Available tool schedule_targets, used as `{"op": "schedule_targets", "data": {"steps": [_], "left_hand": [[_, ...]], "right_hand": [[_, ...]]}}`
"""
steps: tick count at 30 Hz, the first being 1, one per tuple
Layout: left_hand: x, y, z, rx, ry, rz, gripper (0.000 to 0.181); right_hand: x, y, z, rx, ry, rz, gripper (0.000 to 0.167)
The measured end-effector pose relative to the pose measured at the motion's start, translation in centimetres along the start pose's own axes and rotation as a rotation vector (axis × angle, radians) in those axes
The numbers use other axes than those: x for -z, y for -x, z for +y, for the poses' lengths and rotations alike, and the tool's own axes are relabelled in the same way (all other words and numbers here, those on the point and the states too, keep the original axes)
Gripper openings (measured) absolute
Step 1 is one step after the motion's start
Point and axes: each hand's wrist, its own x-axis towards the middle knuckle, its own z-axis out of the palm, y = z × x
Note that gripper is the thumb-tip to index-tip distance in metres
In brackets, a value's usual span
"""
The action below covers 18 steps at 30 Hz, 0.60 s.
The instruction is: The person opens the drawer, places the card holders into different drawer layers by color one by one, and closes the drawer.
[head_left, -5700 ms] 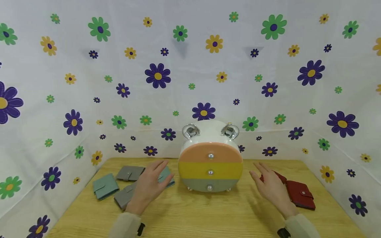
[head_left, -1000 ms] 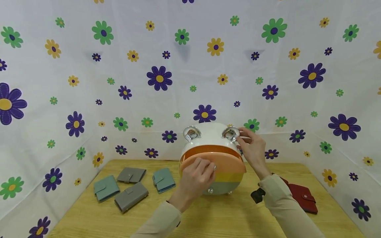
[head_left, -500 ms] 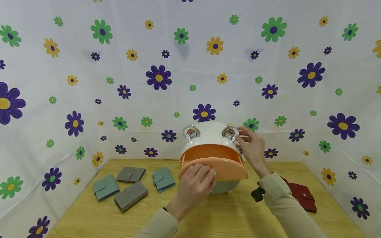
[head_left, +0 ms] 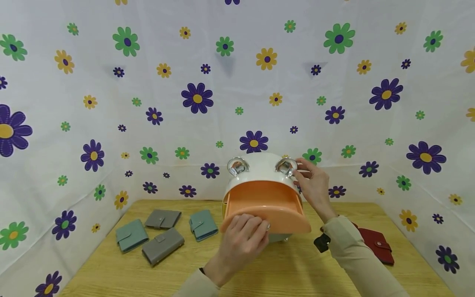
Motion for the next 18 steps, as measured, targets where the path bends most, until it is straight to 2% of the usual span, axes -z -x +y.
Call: {"op": "schedule_targets", "data": {"steps": [12, 18], "left_hand": [[0.39, 0.3, 0.45, -0.01, 0.024, 0.051, 0.015], [0.58, 0.36, 0.45, -0.009, 0.051, 0.051, 0.015]], "right_hand": [[0.06, 0.1, 0.04, 0.013, -0.002, -0.025, 0.031], [0.28, 0.06, 0.0, 0.028, -0.007, -0.018, 0.031]]}}
